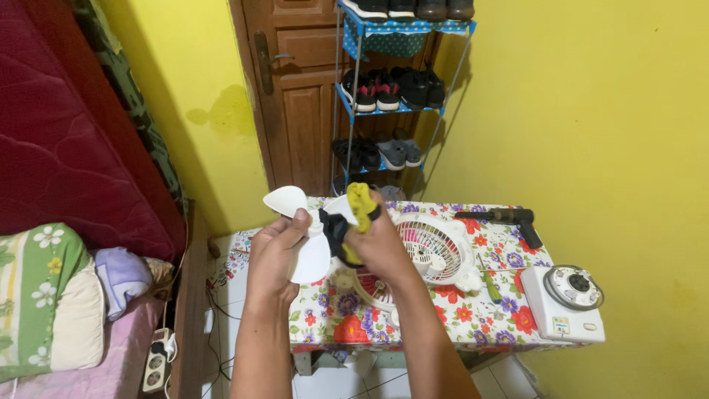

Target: The person unscrews the front grille of a small desk fan by hand, removes the grille and the fan blades from the motor housing, then wipes the blades with a cloth. The fan sits on a small table and a drill lies unused on the table.

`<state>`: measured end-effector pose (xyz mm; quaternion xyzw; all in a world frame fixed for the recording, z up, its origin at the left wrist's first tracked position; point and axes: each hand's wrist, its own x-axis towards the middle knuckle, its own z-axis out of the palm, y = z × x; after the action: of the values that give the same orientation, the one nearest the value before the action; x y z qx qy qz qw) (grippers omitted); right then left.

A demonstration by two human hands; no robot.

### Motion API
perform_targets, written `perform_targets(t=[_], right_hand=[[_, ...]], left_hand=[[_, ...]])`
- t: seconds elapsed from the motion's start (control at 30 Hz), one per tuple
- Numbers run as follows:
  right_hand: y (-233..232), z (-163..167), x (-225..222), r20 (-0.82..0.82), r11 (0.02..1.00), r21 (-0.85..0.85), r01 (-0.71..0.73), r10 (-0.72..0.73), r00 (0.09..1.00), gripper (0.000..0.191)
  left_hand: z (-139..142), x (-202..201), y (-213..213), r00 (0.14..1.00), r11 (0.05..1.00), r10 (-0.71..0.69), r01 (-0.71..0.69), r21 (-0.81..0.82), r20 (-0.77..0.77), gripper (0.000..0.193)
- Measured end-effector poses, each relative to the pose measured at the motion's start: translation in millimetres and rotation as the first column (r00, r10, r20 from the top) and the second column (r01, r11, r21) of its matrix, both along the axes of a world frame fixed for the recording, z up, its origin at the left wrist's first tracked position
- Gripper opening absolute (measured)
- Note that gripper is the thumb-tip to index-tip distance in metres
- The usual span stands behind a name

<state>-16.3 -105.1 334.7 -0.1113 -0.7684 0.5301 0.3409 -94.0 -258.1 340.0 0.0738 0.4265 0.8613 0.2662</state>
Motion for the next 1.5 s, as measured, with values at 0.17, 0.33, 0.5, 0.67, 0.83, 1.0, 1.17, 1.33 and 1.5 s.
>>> perform_targets(t=[0.17, 0.33, 0.5, 0.67, 0.83, 1.0, 1.17, 1.33, 1.5], right_hand=[[-6, 8, -2, -0.024, 0.990, -0.056, 0.132, -0.134, 0.991, 0.033], [-3, 4, -8, 0.200, 0.928, 0.075, 0.366, -0.373, 0.906, 0.023], [0, 2, -7, -0.033, 0.994, 0.076, 0.077, -0.075, 0.997, 0.040], [-14, 10, -6, 0.007, 0.959, 0.100, 0.264, -0.266, 0.964, 0.036], [-10, 12, -16, 0.087, 0.919, 0.034, 0.393, -0.395, 0.915, 0.022], [7, 0, -22, -0.010, 0.915, -0.367, 0.169, -0.185, 0.983, 0.022], [-4, -13, -20, -0.085, 0.860, -0.505, -0.073, 0.034, 0.996, 0.046], [-10, -12, -21, -0.092, 0.972, -0.042, 0.232, -0.235, 0.968, 0.043], [-7, -2, -21, 0.011, 0.925, 0.078, 0.371, -0.373, 0.928, 0.030]], left_hand=[[0, -1, 3, 0.998, 0.995, -0.038, 0.034, -0.096, -0.045, 0.030], [-3, 3, 5, 0.999, 0.999, -0.041, 0.041, -0.010, -0.018, 0.031], [-5, -4, 1, 0.998, 0.997, -0.047, 0.044, 0.058, 0.047, 0.028], [-11, -4, 6, 0.995, 0.995, -0.034, 0.024, -0.099, -0.093, 0.027], [-12, 2, 9, 0.997, 0.998, -0.060, 0.061, 0.012, -0.057, 0.024], [-6, -1, 6, 0.999, 0.994, -0.042, 0.043, 0.097, -0.013, 0.027], [-6, -2, 7, 0.999, 0.992, 0.045, -0.045, 0.121, 0.005, 0.027], [-9, 3, 16, 1.000, 0.998, 0.028, -0.027, 0.056, -0.014, 0.028], [-14, 8, 20, 1.000, 0.995, 0.024, -0.025, 0.094, 0.008, 0.028]])
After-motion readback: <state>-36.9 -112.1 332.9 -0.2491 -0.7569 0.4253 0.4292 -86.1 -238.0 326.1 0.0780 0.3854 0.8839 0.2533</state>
